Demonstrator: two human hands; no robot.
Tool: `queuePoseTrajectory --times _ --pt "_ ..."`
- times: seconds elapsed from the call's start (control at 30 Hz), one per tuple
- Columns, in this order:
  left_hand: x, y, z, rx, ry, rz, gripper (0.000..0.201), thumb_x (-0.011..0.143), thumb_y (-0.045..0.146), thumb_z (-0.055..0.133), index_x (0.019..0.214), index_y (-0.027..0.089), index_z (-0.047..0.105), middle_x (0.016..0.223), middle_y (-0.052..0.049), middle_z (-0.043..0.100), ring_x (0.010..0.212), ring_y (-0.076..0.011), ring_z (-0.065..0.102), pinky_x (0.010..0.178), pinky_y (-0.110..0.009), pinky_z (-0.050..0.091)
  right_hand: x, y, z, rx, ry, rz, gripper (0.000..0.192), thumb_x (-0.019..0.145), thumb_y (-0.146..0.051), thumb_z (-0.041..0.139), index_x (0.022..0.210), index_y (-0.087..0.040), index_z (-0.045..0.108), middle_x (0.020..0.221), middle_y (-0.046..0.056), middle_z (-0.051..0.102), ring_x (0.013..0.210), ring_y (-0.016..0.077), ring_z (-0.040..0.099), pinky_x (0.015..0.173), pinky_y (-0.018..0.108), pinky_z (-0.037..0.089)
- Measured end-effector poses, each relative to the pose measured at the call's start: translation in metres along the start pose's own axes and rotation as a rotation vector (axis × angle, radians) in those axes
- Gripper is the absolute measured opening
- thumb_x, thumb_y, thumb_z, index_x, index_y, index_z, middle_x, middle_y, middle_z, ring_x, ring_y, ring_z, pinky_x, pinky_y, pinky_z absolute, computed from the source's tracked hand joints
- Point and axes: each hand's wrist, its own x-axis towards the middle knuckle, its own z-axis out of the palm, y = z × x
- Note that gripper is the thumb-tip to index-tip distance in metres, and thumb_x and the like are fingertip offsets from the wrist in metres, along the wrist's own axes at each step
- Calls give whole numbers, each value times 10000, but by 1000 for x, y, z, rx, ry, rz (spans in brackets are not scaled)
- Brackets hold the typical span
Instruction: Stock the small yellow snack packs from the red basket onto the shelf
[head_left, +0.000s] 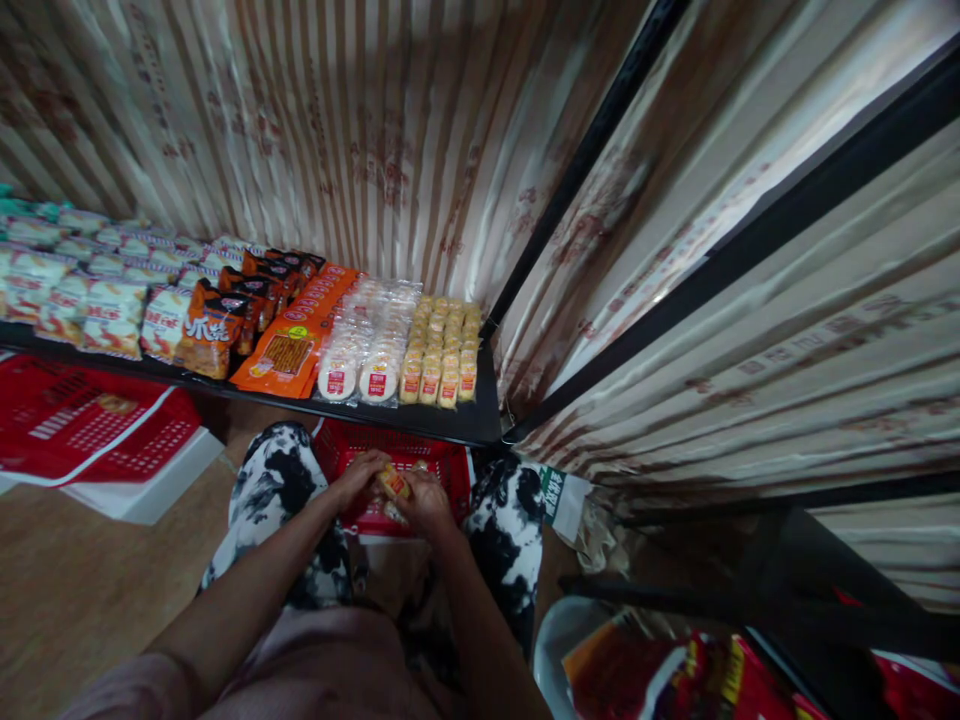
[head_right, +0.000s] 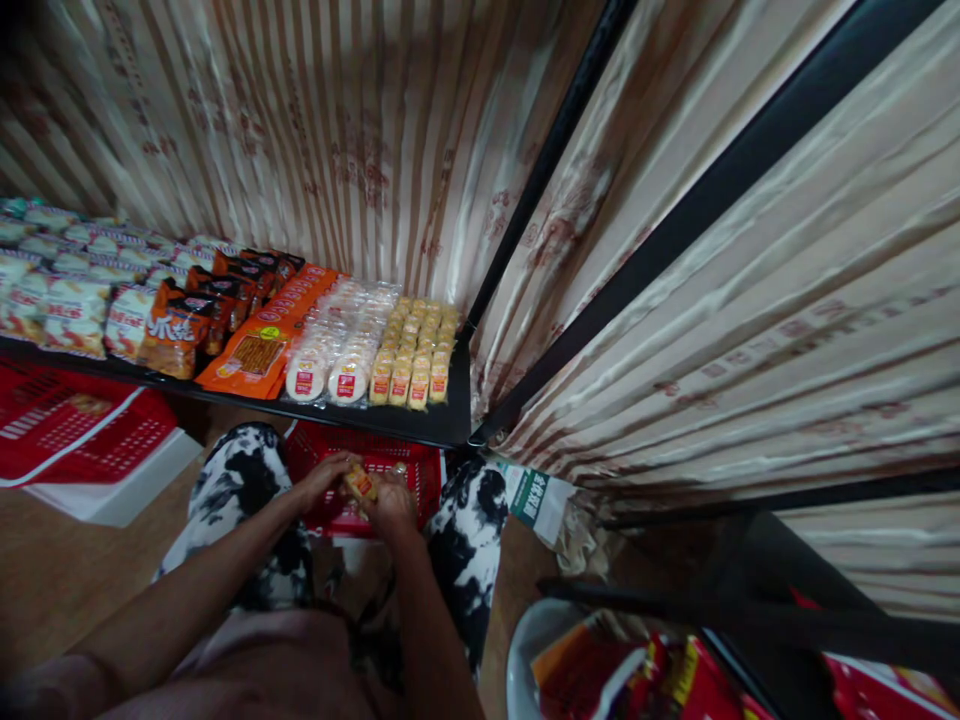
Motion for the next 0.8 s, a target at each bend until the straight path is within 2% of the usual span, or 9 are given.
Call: queuePoseTrajectory --times 0.17,0.33,0.5,0.63,0.8 --pt "-7 5 4 -22 -18 27 275 570 346 662 698 151 517 522 58 504 422 -67 456 419 -181 336 -4 -11 -11 -1 25 32 332 786 -339 526 1077 -212 624 1034 78 653 979 210 559 861 300 394" --pt "-16 14 8 -10 -38 69 368 578 383 710 815 142 566 607 32 562 501 -77 501 493 -190 376 -7 -15 -16 -2 78 123 367 775 -341 533 1099 -185 610 1071 110 637 1027 239 554 863 309 404" --pt "-20 18 12 59 -62 123 376 548 331 720 838 145 569 735 -11 607 659 -128 565 583 -221 416 -7 -16 -15 21 151 131 376 810 -380 493 1100 -170 607 1054 120 632 1053 234 548 859 299 416" --pt "-16 20 17 177 -28 222 301 578 295 673 811 142 557 689 5 583 631 -122 535 583 -225 405 -6 -16 -15 75 194 146 402 806 -324 490 1169 -166 554 1032 105 614 897 194 592 772 271 445" --pt "-10 26 22 279 -19 314 306 612 239 624 895 132 576 732 0 594 666 -131 538 636 -239 421 -6 -15 -17 168 291 165 390 800 -310 485 1167 -189 539 1007 71 586 765 148 588 667 229 449"
